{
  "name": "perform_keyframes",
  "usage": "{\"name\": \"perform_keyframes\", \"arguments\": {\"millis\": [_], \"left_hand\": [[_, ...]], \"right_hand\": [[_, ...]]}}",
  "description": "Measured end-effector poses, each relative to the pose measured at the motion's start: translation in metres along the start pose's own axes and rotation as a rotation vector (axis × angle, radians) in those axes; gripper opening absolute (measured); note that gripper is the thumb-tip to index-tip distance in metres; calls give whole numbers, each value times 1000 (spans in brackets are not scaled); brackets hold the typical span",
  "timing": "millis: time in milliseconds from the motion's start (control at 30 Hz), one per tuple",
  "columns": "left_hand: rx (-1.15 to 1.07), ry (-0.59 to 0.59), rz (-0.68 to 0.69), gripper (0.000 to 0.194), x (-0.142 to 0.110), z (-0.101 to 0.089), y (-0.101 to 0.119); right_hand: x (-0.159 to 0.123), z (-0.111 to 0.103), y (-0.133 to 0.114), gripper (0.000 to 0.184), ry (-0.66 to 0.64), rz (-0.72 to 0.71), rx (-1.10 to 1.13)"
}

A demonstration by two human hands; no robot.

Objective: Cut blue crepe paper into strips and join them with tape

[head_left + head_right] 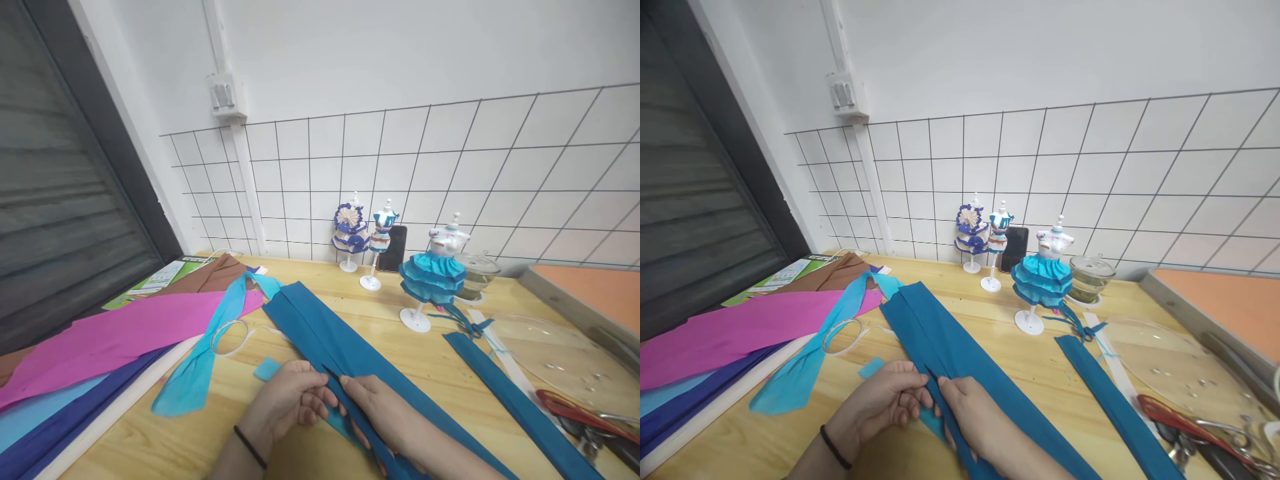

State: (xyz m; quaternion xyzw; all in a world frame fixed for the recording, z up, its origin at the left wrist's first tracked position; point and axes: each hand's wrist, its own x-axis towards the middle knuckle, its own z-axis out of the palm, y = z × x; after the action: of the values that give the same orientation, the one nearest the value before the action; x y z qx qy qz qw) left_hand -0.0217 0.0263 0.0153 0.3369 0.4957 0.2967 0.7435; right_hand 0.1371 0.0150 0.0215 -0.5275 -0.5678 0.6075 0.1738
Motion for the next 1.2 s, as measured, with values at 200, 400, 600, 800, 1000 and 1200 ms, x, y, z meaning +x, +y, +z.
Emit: {"name": "perform_keyframes", "arguments": {"millis": [200, 400, 600, 800, 1000, 1200], "left_hand": [[13, -2, 7, 27, 0, 0, 0], [18, 12, 14, 25, 0, 0, 0], [31, 36, -7, 18, -2, 2, 2], [12, 27, 2, 26, -1, 4, 2], [-21, 48, -14, 22, -2, 1, 6], [-65, 121, -4, 17, 0, -3, 6]], "right_hand": [[-2, -1, -2, 42, -15, -7, -13], [1, -2, -5, 44, -19, -25, -33], [6, 0, -4, 45, -13, -18, -47], [5, 0, -6, 43, -14, -21, -45], [5, -1, -4, 42, 10, -20, -32], [7, -1, -1, 42, 5, 5, -25]]}}
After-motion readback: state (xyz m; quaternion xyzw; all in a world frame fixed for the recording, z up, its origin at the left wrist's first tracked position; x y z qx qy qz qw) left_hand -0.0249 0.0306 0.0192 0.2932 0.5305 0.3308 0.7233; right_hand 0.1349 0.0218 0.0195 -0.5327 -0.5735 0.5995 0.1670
